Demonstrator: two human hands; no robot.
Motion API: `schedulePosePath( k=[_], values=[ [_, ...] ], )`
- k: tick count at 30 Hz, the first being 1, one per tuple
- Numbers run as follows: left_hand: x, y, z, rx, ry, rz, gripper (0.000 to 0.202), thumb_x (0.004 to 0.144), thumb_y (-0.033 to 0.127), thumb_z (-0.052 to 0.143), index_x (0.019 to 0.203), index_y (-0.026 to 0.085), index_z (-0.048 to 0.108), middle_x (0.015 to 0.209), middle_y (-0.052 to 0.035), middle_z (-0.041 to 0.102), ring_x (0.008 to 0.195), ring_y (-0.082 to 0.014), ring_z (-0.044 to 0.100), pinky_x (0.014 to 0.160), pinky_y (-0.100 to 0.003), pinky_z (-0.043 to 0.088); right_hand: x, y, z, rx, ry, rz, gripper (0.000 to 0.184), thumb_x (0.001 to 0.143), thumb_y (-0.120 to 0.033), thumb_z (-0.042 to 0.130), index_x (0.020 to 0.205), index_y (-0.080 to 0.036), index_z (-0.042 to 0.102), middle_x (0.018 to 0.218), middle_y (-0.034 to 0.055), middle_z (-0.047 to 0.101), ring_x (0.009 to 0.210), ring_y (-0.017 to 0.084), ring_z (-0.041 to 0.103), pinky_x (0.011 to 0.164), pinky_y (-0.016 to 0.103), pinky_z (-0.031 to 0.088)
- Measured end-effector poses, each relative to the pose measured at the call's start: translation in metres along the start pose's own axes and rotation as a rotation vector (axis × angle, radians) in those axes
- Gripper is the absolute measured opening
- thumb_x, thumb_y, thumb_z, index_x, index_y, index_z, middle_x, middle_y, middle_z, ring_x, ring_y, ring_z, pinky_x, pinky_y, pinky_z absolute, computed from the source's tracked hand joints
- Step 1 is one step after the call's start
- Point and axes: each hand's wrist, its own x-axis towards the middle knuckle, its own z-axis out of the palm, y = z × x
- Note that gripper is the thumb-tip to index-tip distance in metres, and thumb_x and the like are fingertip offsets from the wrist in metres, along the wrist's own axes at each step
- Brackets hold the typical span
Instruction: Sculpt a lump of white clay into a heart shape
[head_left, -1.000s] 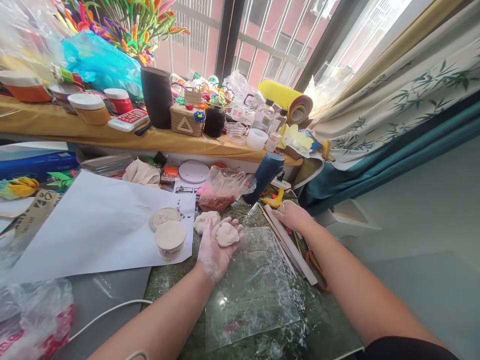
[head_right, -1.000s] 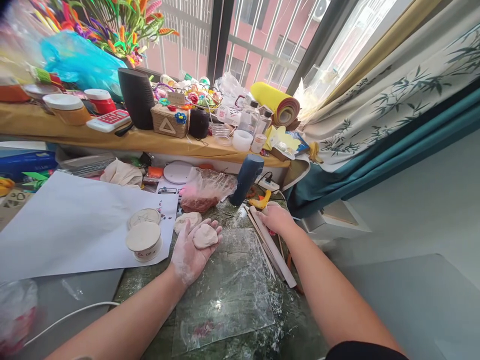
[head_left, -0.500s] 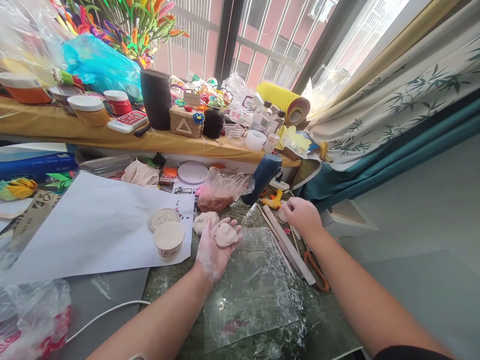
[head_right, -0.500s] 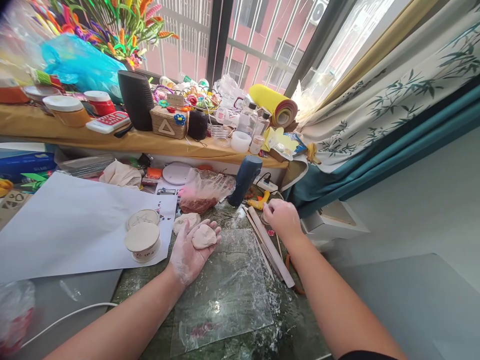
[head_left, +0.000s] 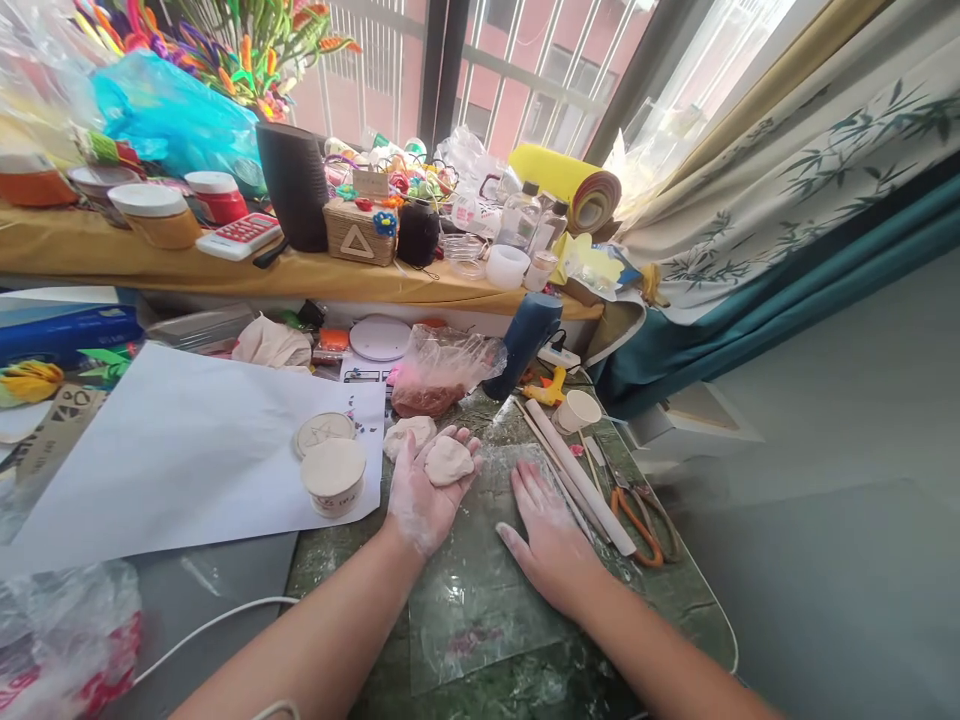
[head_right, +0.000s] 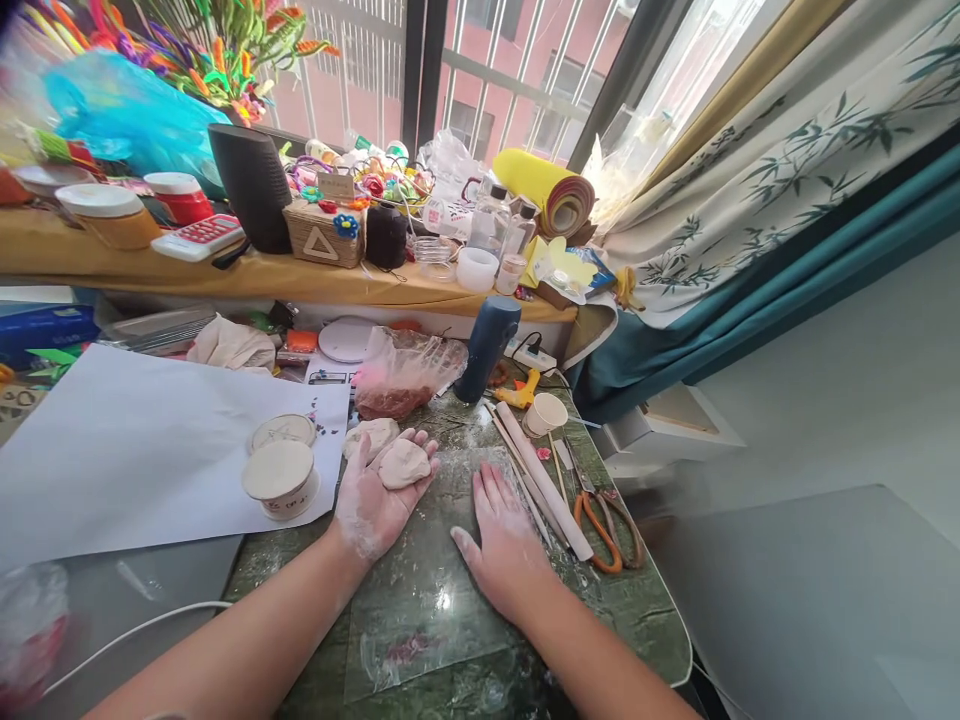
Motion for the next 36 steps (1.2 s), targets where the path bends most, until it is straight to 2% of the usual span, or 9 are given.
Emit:
schedulePosePath(
  k=[4,7,12,14,19,24,30,34,36],
  values=[
    [-0.003,0.001,0.001,-0.019,-0.017,-0.003,0.052,0.105,0.053,0.043,0.116,0.008,0.067,0.109,-0.0186,0.075,0.105,-0.0327,0.074,0.086,-0.045,0.062,0.006,-0.026,0.001,0.013,-0.088,-0.235,0.089,0.096,-0.046,0.059,0.166,-0.009,0.017,0.172,0.0174,0.011,0.16,0.036,0.003,0.129,0.06,0.009],
    [-0.003,0.002,0.001,-0.033,-0.025,-0.019,0.053,0.105,0.053,0.043,0.12,0.008,0.066,0.111,-0.0198,0.074,0.106,-0.0331,0.073,0.085,-0.045,0.062,-0.014,-0.02,-0.002,0.027,-0.254,-0.471,0.083,0.098,-0.043,0.057,0.167,-0.02,0.018,0.173,0.0085,0.013,0.16,0.029,0.01,0.131,0.052,0.012],
    [0.0,0.001,-0.001,-0.013,-0.019,-0.013,0.052,0.105,0.053,0.043,0.125,0.009,0.064,0.113,-0.0196,0.074,0.106,-0.0334,0.073,0.082,-0.046,0.062,-0.018,0.006,-0.004,-0.068,0.007,0.086,0.08,0.098,-0.046,0.054,0.162,-0.003,0.03,0.169,0.0227,0.014,0.158,0.039,0.011,0.127,0.062,0.018],
    [0.0,0.001,-0.001,-0.009,-0.022,-0.006,0.052,0.105,0.053,0.044,0.127,0.01,0.064,0.113,-0.0193,0.074,0.107,-0.033,0.073,0.083,-0.046,0.062,-0.013,-0.005,0.0,-0.053,-0.002,0.037,0.085,0.096,-0.049,0.057,0.161,-0.001,0.03,0.169,0.0237,0.015,0.158,0.04,0.01,0.128,0.062,0.015],
    [0.001,0.003,-0.002,-0.004,-0.035,-0.027,0.052,0.105,0.053,0.042,0.121,0.009,0.065,0.113,-0.0194,0.074,0.107,-0.0332,0.073,0.084,-0.046,0.061,-0.018,-0.019,0.001,-0.003,-0.168,-0.515,0.07,0.1,-0.043,0.055,0.16,-0.013,0.037,0.168,0.0133,0.028,0.158,0.028,0.022,0.13,0.048,0.021],
    [0.002,0.002,0.0,0.013,-0.025,-0.026,0.05,0.106,0.051,0.042,0.118,0.009,0.066,0.113,-0.0195,0.074,0.104,-0.0336,0.074,0.081,-0.047,0.062,-0.022,0.007,-0.008,-0.12,0.034,-0.115,0.058,0.102,-0.038,0.05,0.152,-0.007,0.051,0.161,0.0214,0.04,0.152,0.037,0.036,0.123,0.059,0.033],
    [0.002,0.003,-0.001,0.004,-0.032,-0.034,0.053,0.105,0.053,0.04,0.123,0.01,0.065,0.114,-0.0208,0.073,0.105,-0.0342,0.074,0.079,-0.047,0.062,-0.036,-0.011,-0.003,0.209,-0.171,-0.643,0.044,0.102,-0.042,0.053,0.136,-0.019,0.068,0.15,0.0104,0.06,0.149,0.026,0.044,0.126,0.044,0.031],
    [0.002,0.004,0.0,0.016,-0.017,-0.04,0.054,0.106,0.054,0.039,0.125,0.009,0.064,0.114,-0.0207,0.074,0.103,-0.034,0.074,0.078,-0.047,0.062,-0.023,0.0,-0.01,0.809,0.138,0.025,0.041,0.101,-0.052,0.049,0.098,-0.021,0.076,0.111,0.0138,0.079,0.109,0.029,0.073,0.101,0.049,0.056],
    [0.002,0.003,0.002,0.021,-0.011,-0.034,0.054,0.106,0.053,0.038,0.124,0.009,0.063,0.114,-0.0204,0.074,0.104,-0.034,0.074,0.079,-0.047,0.062,-0.009,-0.003,-0.011,1.285,0.062,0.349,0.05,0.101,-0.059,0.042,0.095,-0.018,0.071,0.099,0.016,0.079,0.09,0.029,0.076,0.087,0.049,0.061]
  ],
)
